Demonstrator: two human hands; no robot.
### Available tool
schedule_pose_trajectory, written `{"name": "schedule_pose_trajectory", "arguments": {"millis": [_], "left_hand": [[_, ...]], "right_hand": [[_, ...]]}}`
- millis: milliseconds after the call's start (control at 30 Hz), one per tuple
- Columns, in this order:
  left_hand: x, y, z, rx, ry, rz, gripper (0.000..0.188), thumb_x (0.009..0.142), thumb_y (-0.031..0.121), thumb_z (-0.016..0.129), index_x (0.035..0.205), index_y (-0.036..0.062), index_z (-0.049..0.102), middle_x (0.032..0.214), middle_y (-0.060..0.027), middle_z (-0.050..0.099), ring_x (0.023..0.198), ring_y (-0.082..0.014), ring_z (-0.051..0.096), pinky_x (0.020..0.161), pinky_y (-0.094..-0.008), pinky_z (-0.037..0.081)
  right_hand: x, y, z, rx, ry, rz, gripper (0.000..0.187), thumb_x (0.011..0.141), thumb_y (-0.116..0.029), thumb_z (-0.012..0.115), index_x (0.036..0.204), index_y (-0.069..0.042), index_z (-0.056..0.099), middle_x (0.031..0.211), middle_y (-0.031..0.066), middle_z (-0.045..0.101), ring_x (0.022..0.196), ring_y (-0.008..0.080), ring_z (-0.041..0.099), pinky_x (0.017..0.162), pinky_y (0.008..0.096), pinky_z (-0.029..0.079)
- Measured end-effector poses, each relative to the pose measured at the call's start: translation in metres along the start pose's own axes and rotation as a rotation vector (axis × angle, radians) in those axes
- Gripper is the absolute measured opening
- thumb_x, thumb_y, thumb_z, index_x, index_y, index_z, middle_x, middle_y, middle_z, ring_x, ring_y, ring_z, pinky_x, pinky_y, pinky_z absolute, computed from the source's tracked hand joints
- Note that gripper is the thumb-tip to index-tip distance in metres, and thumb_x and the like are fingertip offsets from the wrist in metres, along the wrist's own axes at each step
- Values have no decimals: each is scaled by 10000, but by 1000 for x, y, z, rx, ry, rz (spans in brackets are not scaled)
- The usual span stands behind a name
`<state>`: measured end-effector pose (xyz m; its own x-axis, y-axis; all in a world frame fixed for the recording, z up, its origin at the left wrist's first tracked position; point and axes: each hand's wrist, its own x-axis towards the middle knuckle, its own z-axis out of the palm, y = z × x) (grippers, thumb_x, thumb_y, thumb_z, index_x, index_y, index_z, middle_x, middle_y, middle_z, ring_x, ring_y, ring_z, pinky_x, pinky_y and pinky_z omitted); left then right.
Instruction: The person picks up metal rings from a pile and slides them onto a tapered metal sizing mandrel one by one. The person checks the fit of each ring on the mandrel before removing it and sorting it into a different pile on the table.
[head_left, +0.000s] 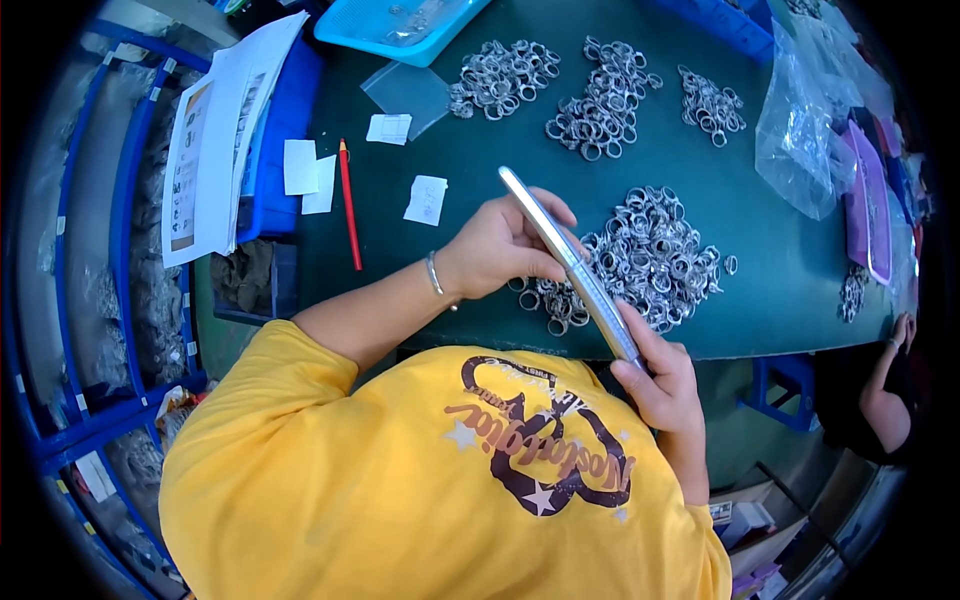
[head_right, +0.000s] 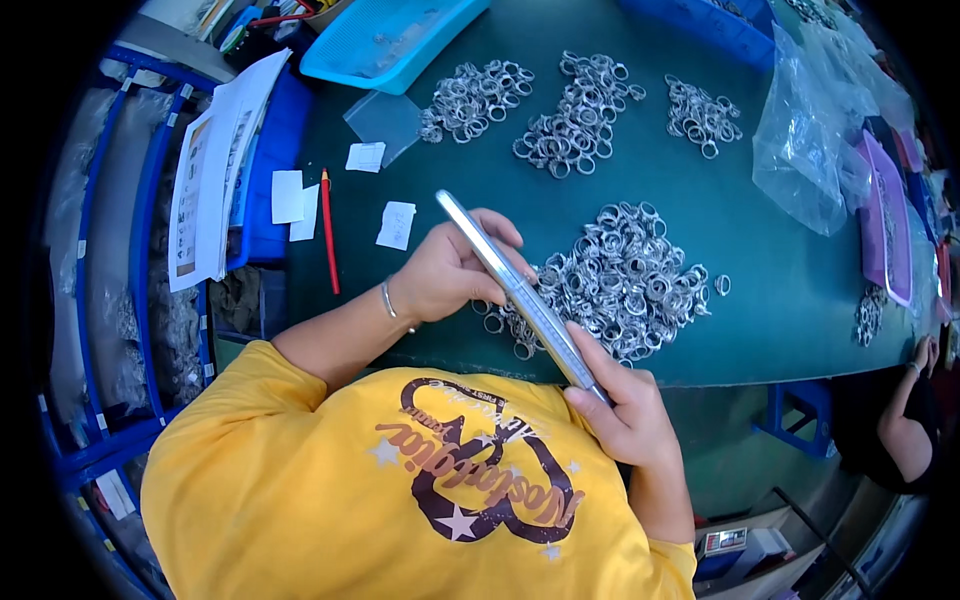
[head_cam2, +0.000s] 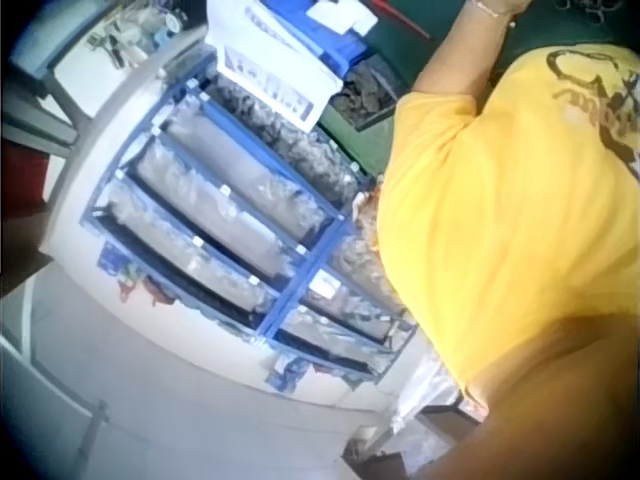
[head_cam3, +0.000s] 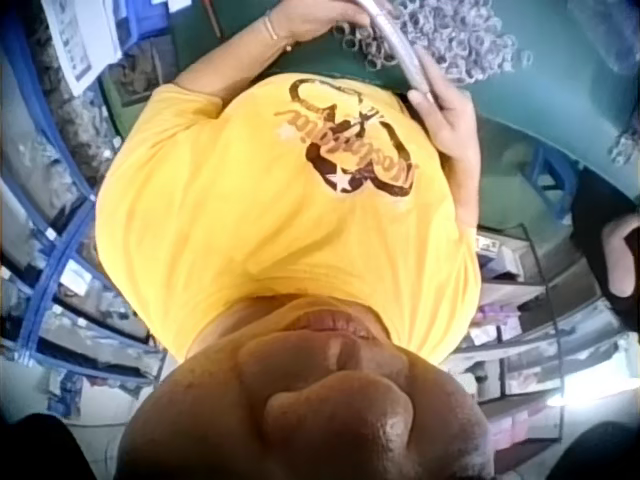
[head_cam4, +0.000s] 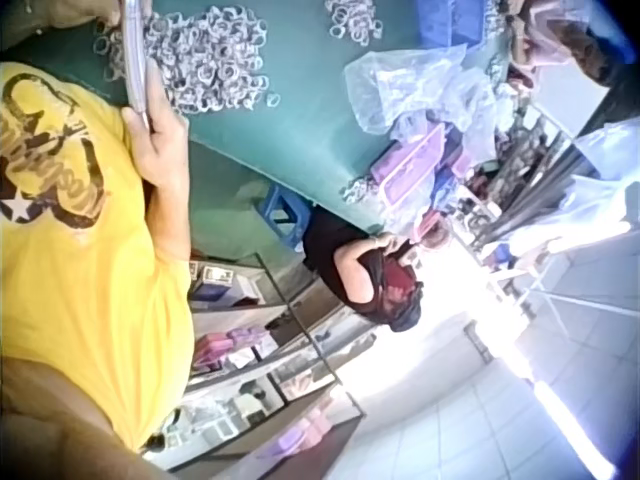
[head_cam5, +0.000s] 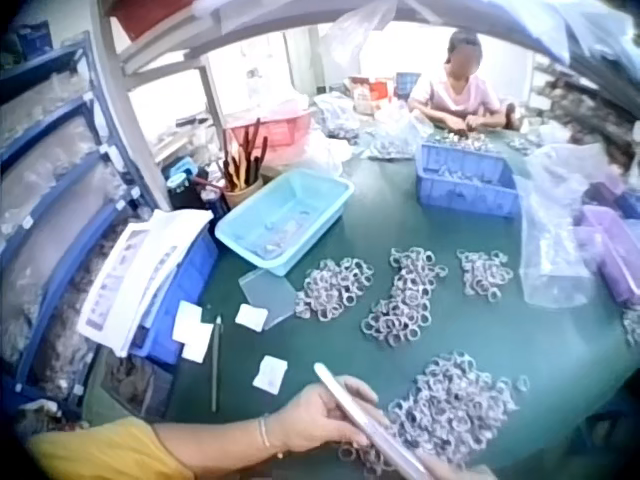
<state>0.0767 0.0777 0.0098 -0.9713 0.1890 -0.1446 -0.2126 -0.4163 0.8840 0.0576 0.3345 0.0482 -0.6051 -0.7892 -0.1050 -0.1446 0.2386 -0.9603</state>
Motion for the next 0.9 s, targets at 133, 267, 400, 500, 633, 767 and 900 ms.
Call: {"name": "schedule_pose_trajectory", "arguments": {"millis": [133, 267, 400, 500, 633, 767, 900], "left_hand": [[-1, 0, 0, 22, 22, 29, 467, 649, -98, 684, 1059, -5, 482, 923, -164, 637, 922, -231, 624, 780, -285, 522], [-1, -2, 2, 35, -12, 25, 374, 654, -50, 713, 1002, -19, 578, 936, -137, 620, 885, -190, 621, 755, -262, 521], [1, -8, 4, 89, -84, 116, 301, 662, 25, 740, 943, 20, 634, 934, -89, 570, 820, -148, 580, 712, -221, 494], [1, -6, 3, 111, -119, 121, 307, 659, 24, 742, 945, 15, 631, 938, -87, 568, 833, -148, 581, 726, -215, 490], [4, -8, 4, 46, -101, 115, 271, 699, 0, 701, 953, 3, 608, 961, -94, 556, 832, -143, 583, 741, -228, 501], [3, -10, 4, 50, -106, 120, 274, 713, -16, 681, 971, -8, 590, 961, -97, 552, 843, -144, 583, 759, -237, 503], [0, -8, 6, 82, -29, -13, 228, 770, -7, 627, 991, -7, 576, 947, -86, 551, 818, -140, 580, 722, -229, 500]], "right_hand": [[-1, 0, 0, -27, 5, -9, 516, 795, -39, 585, 1279, 13, 413, 985, 179, 625, 812, 177, 643, 732, 250, 465], [-2, 3, 2, -36, 39, -61, 512, 797, -34, 580, 1279, 12, 414, 929, 161, 632, 758, 160, 634, 700, 246, 466], [-3, 3, 2, -7, 37, -57, 512, 795, -16, 578, 1280, 11, 416, 825, 126, 616, 672, 128, 594, 650, 238, 457], [-5, 3, 3, -8, 49, -67, 514, 792, -7, 579, 1280, 11, 416, 806, 121, 607, 651, 119, 580, 638, 237, 455], [-3, 5, 6, -88, 98, -117, 514, 793, -10, 583, 1279, 12, 416, 865, 139, 616, 694, 119, 594, 664, 241, 463], [-5, 4, 0, 83, 55, -13, 517, 799, -19, 585, 1284, 7, 409, 938, 153, 625, 756, 143, 617, 702, 253, 469], [-4, 3, 1, 314, 33, 193, 528, 797, -15, 591, 1292, -25, 407, 1028, 177, 617, 842, 176, 633, 744, 264, 468]]}}
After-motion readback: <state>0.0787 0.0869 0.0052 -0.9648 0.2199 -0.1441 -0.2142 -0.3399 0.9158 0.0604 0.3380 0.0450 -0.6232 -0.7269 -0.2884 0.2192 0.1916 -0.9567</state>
